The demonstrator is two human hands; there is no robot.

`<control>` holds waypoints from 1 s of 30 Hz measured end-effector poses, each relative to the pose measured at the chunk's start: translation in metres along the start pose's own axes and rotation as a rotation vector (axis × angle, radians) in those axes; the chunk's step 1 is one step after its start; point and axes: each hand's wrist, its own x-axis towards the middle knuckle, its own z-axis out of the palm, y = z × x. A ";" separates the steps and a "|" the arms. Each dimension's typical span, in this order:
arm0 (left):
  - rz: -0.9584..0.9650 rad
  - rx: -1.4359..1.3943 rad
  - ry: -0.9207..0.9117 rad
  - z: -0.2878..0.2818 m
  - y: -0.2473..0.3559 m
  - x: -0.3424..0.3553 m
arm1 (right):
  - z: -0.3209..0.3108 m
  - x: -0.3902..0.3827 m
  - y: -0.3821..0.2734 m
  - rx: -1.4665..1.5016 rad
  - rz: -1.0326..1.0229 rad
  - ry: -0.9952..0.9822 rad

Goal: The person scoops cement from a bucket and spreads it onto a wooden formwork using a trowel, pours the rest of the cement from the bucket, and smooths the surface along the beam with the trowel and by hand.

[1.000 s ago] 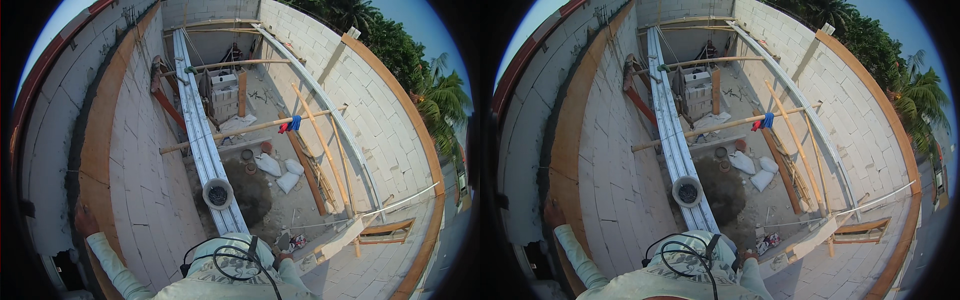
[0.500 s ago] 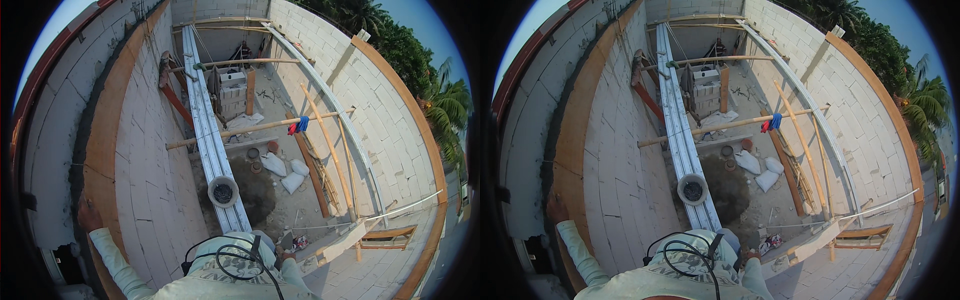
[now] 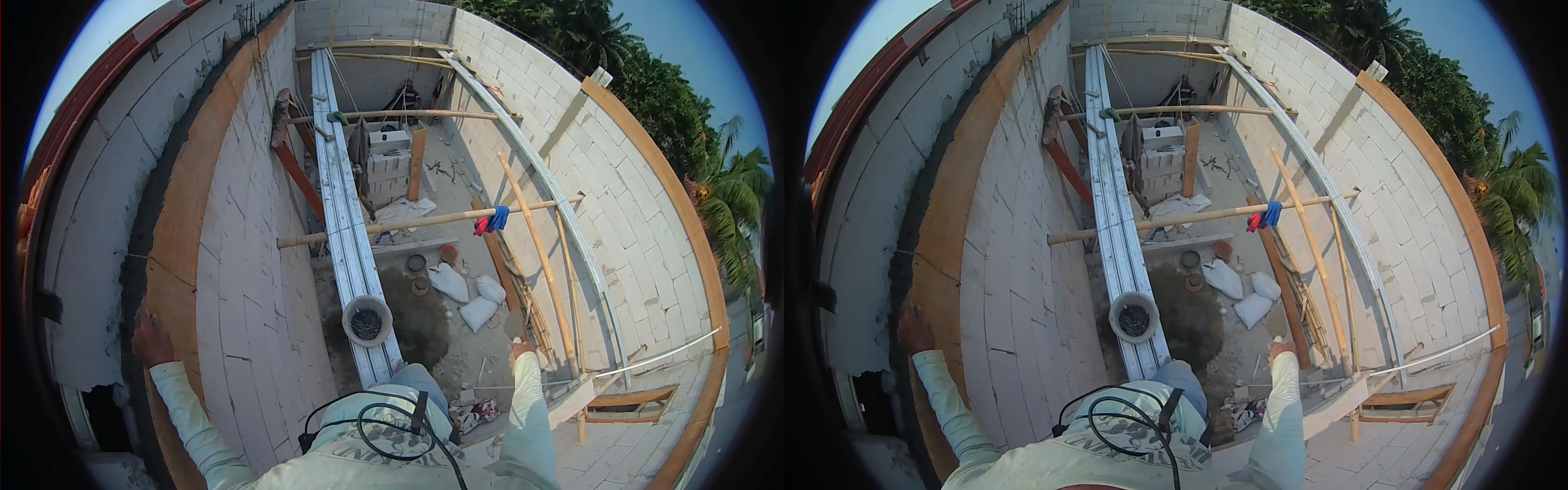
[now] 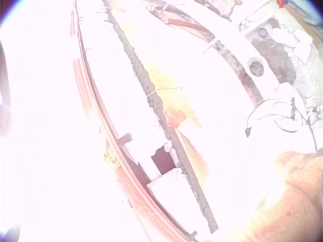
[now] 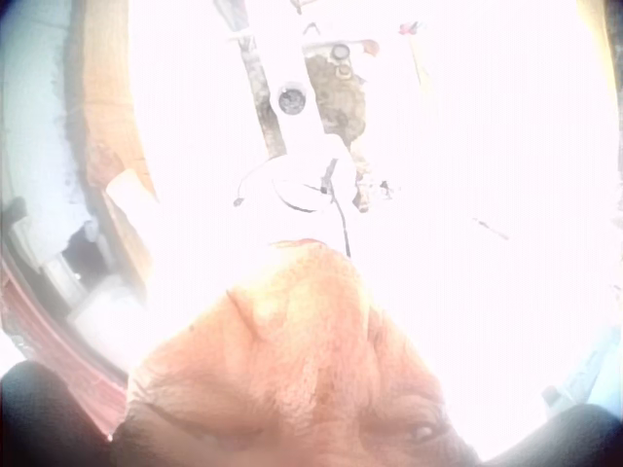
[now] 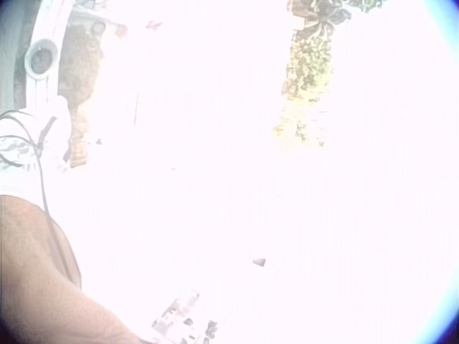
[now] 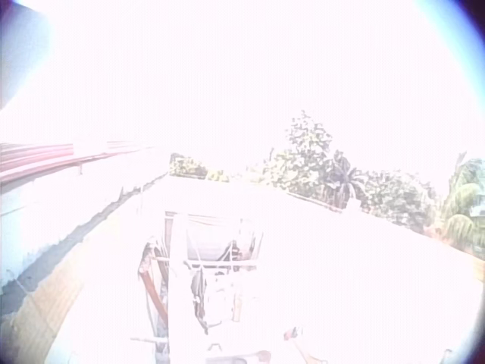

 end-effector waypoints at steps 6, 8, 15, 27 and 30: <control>-0.046 0.066 -0.080 0.008 -0.004 0.003 | -0.126 -0.120 -0.368 0.097 -0.618 0.261; -0.013 0.031 -0.084 0.004 0.002 0.002 | -0.160 -0.121 -0.429 0.077 -0.705 0.342; -0.011 0.097 -0.068 0.012 -0.015 0.005 | -0.073 -0.096 -0.394 -0.282 -0.861 0.355; -0.197 0.176 -0.171 0.006 0.015 0.004 | 0.122 -0.038 0.313 -0.992 0.007 -0.195; -0.161 0.216 -0.068 -0.001 0.011 0.001 | 0.124 -0.135 0.284 -0.904 0.264 -0.434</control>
